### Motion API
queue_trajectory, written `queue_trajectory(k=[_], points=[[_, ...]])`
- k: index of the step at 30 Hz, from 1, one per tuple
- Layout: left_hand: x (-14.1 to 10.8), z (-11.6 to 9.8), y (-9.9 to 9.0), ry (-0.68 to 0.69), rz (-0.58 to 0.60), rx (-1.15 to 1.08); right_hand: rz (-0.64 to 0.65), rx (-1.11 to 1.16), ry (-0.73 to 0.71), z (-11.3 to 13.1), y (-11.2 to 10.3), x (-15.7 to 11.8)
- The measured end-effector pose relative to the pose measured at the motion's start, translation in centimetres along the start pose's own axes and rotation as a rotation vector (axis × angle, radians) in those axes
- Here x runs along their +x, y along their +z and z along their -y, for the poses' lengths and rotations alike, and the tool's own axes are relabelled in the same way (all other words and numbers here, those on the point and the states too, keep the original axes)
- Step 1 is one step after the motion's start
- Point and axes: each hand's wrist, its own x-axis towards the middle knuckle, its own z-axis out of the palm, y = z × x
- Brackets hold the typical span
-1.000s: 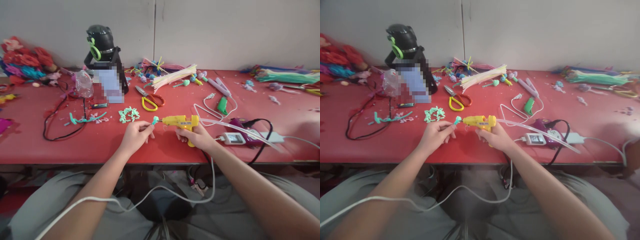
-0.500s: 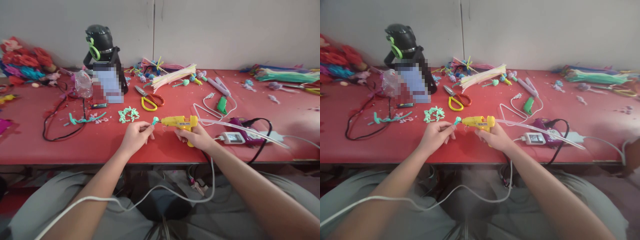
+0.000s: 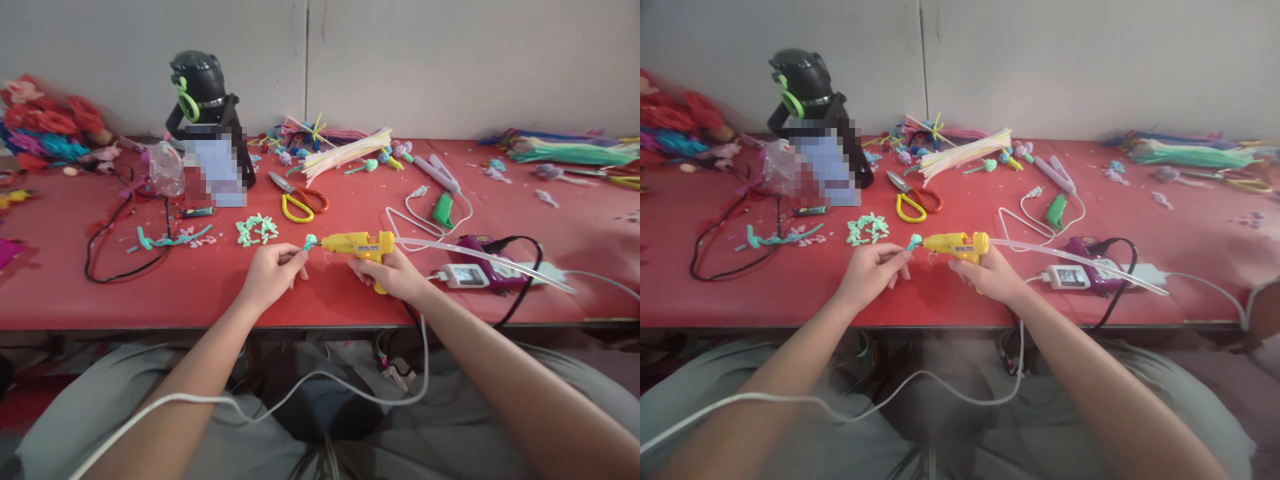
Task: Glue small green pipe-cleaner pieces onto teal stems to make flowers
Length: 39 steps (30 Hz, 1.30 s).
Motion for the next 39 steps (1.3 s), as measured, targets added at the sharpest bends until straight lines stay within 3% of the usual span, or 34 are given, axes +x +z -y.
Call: queue_trajectory(k=[30,35,39], points=[[0.0,0.2,0.0,0.003,0.005,-0.006,-0.016,-0.029,-0.014,0.2,-0.1,0.2],[-0.1,0.3,-0.1,0.018,0.008,-0.019,-0.116,-0.089,0.017,0.0,-0.8,0.7],[-0.3,0.4,-0.1,0.041,0.04,-0.012,-0.223,-0.332,-0.034,0.6,-2.3,1.4]])
